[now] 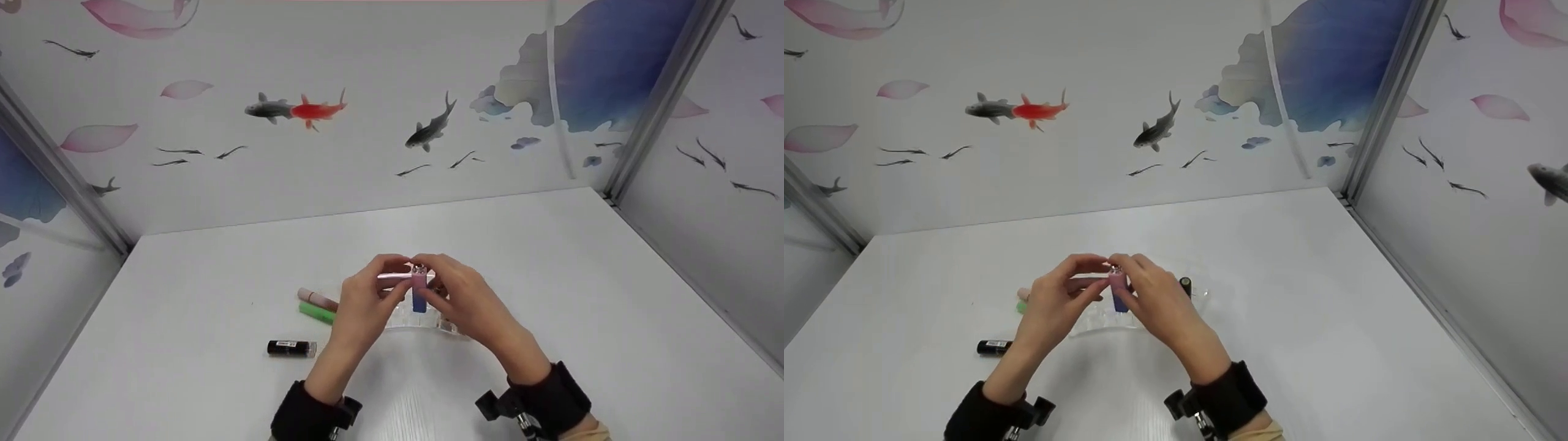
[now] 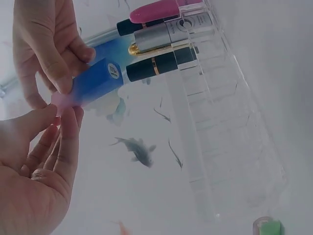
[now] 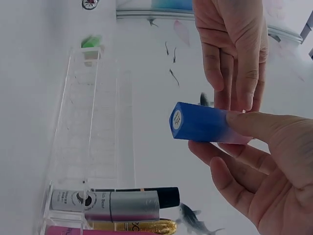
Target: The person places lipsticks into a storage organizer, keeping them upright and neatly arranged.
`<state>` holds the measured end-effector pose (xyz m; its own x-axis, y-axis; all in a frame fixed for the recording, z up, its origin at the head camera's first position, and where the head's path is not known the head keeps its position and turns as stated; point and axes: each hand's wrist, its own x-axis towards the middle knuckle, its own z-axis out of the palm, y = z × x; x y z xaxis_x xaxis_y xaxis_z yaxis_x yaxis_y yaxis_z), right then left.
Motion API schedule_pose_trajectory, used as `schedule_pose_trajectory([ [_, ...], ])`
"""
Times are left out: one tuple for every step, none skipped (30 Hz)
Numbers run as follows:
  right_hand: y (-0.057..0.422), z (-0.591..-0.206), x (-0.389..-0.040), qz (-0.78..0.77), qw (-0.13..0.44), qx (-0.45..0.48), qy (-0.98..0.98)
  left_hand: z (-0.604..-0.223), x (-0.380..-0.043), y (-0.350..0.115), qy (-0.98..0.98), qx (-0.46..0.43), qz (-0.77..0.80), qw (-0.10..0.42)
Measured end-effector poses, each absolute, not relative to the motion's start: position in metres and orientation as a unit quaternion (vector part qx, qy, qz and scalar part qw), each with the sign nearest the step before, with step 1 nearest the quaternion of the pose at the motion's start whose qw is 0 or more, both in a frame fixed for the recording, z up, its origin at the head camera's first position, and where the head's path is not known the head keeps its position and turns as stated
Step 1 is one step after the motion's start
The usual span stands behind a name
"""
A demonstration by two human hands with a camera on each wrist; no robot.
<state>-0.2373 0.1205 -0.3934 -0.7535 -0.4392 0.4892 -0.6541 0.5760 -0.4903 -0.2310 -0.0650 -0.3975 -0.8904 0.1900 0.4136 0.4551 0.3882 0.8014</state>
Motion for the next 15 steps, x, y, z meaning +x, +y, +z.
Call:
schedule_pose_trajectory([
  [0.122,-0.394,-0.238,0.329,0.167,0.313,-0.875,-0.398,-0.232,-0.063,-0.827,-0.193,-0.513,0.125],
  [0.123,-0.395,-0.239,0.322,0.173,0.313,-0.876,-0.399,-0.232,-0.062,-0.832,-0.189,-0.508,0.122],
  [0.124,-0.396,-0.240,0.315,0.179,0.314,-0.878,-0.400,-0.232,-0.061,-0.835,-0.188,-0.503,0.120],
  [0.125,-0.397,-0.241,0.309,0.183,0.313,-0.879,-0.401,-0.232,-0.060,-0.839,-0.188,-0.497,0.117],
  [0.126,-0.398,-0.242,0.301,0.187,0.311,-0.882,-0.403,-0.232,-0.060,-0.842,-0.192,-0.492,0.115],
  [0.127,-0.398,-0.243,0.294,0.190,0.309,-0.884,-0.405,-0.232,-0.059,-0.844,-0.197,-0.487,0.113],
  [0.127,-0.399,-0.244,0.288,0.191,0.305,-0.888,-0.406,-0.232,-0.059,-0.843,-0.202,-0.486,0.110],
  [0.128,-0.399,-0.245,0.283,0.191,0.300,-0.891,-0.407,-0.232,-0.058,-0.841,-0.208,-0.488,0.106],
  [0.129,-0.399,-0.246,0.280,0.189,0.296,-0.893,-0.409,-0.233,-0.058,-0.839,-0.215,-0.490,0.102],
  [0.129,-0.400,-0.246,0.279,0.186,0.294,-0.895,-0.410,-0.233,-0.057,-0.837,-0.220,-0.491,0.098],
  [0.129,-0.400,-0.247,0.278,0.183,0.292,-0.897,-0.412,-0.233,-0.057,-0.836,-0.224,-0.492,0.092],
  [0.130,-0.401,-0.247,0.278,0.180,0.291,-0.898,-0.413,-0.234,-0.057,-0.836,-0.226,-0.492,0.086],
  [0.130,-0.402,-0.248,0.279,0.179,0.291,-0.898,-0.414,-0.234,-0.056,-0.837,-0.227,-0.492,0.079],
  [0.131,-0.402,-0.248,0.278,0.179,0.291,-0.898,-0.415,-0.234,-0.056,-0.837,-0.228,-0.492,0.071],
  [0.131,-0.403,-0.249,0.278,0.180,0.292,-0.897,-0.417,-0.235,-0.055,-0.837,-0.228,-0.493,0.065],
])
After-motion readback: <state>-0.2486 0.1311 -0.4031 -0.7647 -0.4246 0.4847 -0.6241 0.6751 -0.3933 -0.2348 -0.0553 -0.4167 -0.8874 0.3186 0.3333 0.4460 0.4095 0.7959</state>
